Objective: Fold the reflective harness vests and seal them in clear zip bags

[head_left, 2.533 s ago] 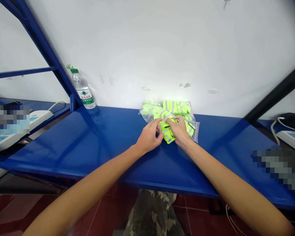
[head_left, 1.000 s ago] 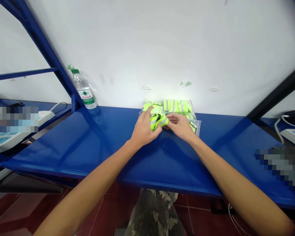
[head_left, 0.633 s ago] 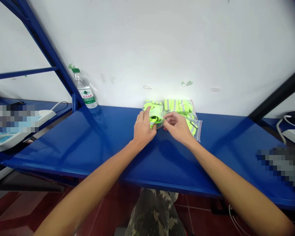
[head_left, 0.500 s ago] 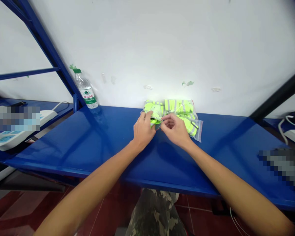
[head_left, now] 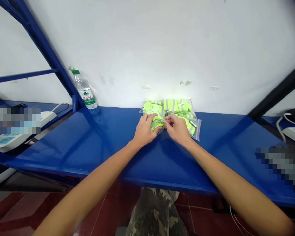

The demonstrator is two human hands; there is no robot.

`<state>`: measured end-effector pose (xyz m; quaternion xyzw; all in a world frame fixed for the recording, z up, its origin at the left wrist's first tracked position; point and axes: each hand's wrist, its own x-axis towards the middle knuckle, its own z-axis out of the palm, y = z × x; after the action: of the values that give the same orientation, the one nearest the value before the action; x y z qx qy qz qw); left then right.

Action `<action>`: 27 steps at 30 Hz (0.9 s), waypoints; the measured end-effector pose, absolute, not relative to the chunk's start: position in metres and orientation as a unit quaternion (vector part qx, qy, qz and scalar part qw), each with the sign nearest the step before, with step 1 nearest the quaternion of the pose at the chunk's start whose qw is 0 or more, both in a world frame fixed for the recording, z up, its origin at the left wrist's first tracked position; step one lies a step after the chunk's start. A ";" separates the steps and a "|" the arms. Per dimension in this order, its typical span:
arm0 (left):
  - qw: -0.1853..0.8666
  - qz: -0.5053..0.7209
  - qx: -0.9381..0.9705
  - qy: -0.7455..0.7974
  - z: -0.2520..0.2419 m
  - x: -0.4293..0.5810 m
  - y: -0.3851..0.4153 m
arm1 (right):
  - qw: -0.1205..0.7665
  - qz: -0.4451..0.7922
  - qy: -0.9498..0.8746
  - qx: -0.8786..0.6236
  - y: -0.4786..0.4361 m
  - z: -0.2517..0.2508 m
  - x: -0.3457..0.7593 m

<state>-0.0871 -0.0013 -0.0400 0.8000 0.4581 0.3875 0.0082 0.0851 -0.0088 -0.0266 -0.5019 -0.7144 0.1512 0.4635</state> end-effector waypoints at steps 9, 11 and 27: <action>-0.016 0.340 0.765 0.547 -0.039 -0.089 -0.002 | 0.437 0.175 -0.749 -0.466 -0.013 -0.028 0.082; -0.034 0.319 0.754 0.574 -0.039 -0.091 -0.003 | 0.439 0.174 -0.749 -0.465 -0.012 -0.029 0.083; -0.071 0.249 0.805 0.534 -0.043 -0.088 -0.001 | 0.473 0.225 -0.701 -0.484 -0.001 -0.038 0.098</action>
<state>-0.0877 -0.0011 -0.0434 0.8052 0.5336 0.2485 -0.0710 0.0977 -0.0012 -0.0376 -0.4840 -0.7009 0.2252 0.4730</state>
